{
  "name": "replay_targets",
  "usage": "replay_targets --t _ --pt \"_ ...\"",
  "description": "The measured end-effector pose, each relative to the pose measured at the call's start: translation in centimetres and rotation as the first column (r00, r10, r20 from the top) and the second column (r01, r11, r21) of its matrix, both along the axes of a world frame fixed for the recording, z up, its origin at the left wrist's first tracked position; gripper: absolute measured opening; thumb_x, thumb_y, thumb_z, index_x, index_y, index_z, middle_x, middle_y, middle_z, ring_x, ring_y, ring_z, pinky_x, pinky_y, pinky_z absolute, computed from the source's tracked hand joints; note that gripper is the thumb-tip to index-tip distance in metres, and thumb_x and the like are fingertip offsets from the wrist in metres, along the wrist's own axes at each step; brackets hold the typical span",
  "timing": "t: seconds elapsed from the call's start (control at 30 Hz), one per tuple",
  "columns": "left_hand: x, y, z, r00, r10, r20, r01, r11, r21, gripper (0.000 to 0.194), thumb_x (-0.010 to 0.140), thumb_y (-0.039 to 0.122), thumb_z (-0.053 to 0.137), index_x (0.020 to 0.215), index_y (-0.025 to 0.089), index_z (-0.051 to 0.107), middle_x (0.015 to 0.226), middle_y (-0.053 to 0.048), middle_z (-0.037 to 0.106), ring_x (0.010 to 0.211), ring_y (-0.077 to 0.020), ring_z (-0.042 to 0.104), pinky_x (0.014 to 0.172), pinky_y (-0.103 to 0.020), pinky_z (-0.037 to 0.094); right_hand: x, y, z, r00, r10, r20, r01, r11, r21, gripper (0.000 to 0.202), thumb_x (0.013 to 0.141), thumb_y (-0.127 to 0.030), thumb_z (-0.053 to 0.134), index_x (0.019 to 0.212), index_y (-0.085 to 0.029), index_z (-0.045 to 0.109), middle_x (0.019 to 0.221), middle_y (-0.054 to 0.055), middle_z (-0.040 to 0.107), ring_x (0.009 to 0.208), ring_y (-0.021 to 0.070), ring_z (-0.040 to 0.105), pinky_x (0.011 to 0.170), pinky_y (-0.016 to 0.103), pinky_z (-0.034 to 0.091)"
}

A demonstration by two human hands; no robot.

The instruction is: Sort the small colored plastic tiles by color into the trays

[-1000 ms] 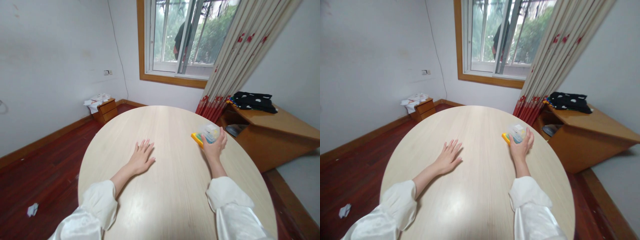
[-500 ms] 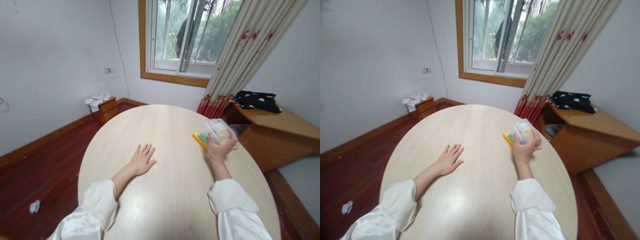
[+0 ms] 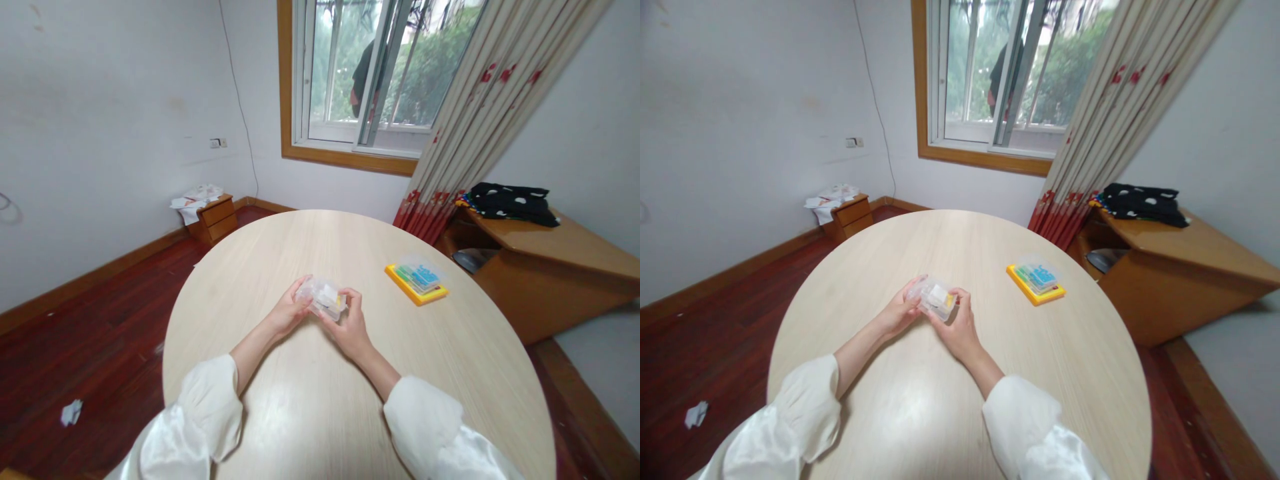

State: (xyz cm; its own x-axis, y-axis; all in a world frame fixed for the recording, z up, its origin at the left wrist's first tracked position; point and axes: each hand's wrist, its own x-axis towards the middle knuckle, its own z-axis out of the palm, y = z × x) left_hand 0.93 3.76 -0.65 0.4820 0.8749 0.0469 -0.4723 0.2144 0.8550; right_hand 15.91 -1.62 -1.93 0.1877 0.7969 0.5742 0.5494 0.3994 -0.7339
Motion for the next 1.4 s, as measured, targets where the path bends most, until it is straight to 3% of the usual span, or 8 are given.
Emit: replay_targets --t 0.2,0.37,0.47,0.9,1.07,1.2,1.4 --pt "-0.7 0.0 0.1 0.990 0.027 -0.139 -0.019 0.998 0.055 0.082 0.051 0.038 0.084 0.122 0.022 0.046 0.106 -0.008 0.059 0.094 -0.0189 0.057 0.080 -0.027 0.045 0.7 0.1 0.4 0.985 0.119 0.125 -0.125 0.991 0.040 0.022 0.083 -0.034 0.056 0.099 -0.021 0.049 0.103 0.009 0.060 0.102 0.0220 0.058 0.088 0.041 0.048" --pt "-0.7 -0.3 0.6 0.943 0.117 -0.313 -0.005 0.941 0.337 0.070 0.059 0.039 0.079 0.118 0.019 0.049 0.107 -0.008 0.057 0.098 -0.0204 0.054 0.086 -0.030 0.043 0.9 0.2 0.2 0.931 0.115 0.347 -0.168 0.978 0.127 0.033 0.091 -0.029 0.045 0.122 -0.020 0.046 0.118 0.014 0.059 0.113 0.0233 0.056 0.093 0.045 0.049" --pt "-0.6 -0.5 0.8 0.924 0.138 -0.358 0.023 0.911 0.412 0.057 0.063 0.041 0.075 0.109 0.016 0.051 0.101 -0.007 0.057 0.092 -0.0195 0.054 0.084 -0.030 0.044 1.0 0.3 0.1 0.887 0.093 0.453 -0.199 0.961 0.191 0.038 0.093 -0.023 0.039 0.130 -0.017 0.043 0.121 0.016 0.059 0.116 0.0240 0.054 0.094 0.046 0.050" --pt "-0.2 -0.9 0.3 0.898 0.238 -0.371 -0.044 0.886 0.462 0.047 0.065 0.041 0.072 0.101 0.016 0.054 0.094 -0.006 0.059 0.084 -0.0189 0.055 0.077 -0.029 0.044 1.3 0.5 0.4 0.832 0.093 0.546 -0.241 0.948 0.206 0.038 0.094 -0.023 0.035 0.128 -0.015 0.050 0.117 0.015 0.063 0.114 0.0257 0.057 0.090 0.045 0.055" --pt "-0.2 -1.2 0.4 0.894 0.243 -0.377 -0.041 0.881 0.471 0.047 0.063 0.037 0.072 0.101 0.015 0.055 0.092 -0.005 0.060 0.083 -0.0193 0.056 0.077 -0.030 0.045 1.7 0.6 0.5 0.872 0.097 0.480 -0.218 0.955 0.203 0.036 0.094 -0.024 0.033 0.122 -0.013 0.053 0.111 0.015 0.066 0.103 0.0250 0.064 0.083 0.042 0.058" --pt "-0.6 -0.9 0.2 0.905 0.181 -0.385 0.017 0.889 0.458 0.050 0.061 0.036 0.074 0.103 0.015 0.056 0.094 -0.006 0.061 0.086 -0.0202 0.056 0.080 -0.031 0.044 1.7 0.4 0.7 0.919 0.076 0.386 -0.150 0.975 0.166 0.033 0.095 -0.026 0.031 0.117 -0.017 0.054 0.104 0.012 0.068 0.093 0.0217 0.067 0.078 0.037 0.058" --pt "-1.0 -0.3 0.3 0.909 0.128 -0.397 0.069 0.893 0.445 0.053 0.060 0.038 0.075 0.104 0.015 0.057 0.095 -0.006 0.061 0.087 -0.0208 0.057 0.080 -0.031 0.045 1.5 0.8 0.7 0.999 0.039 -0.018 -0.038 0.999 0.027 0.028 0.094 -0.034 0.034 0.110 -0.020 0.053 0.086 0.006 0.071 0.074 0.0183 0.070 0.068 0.033 0.058"
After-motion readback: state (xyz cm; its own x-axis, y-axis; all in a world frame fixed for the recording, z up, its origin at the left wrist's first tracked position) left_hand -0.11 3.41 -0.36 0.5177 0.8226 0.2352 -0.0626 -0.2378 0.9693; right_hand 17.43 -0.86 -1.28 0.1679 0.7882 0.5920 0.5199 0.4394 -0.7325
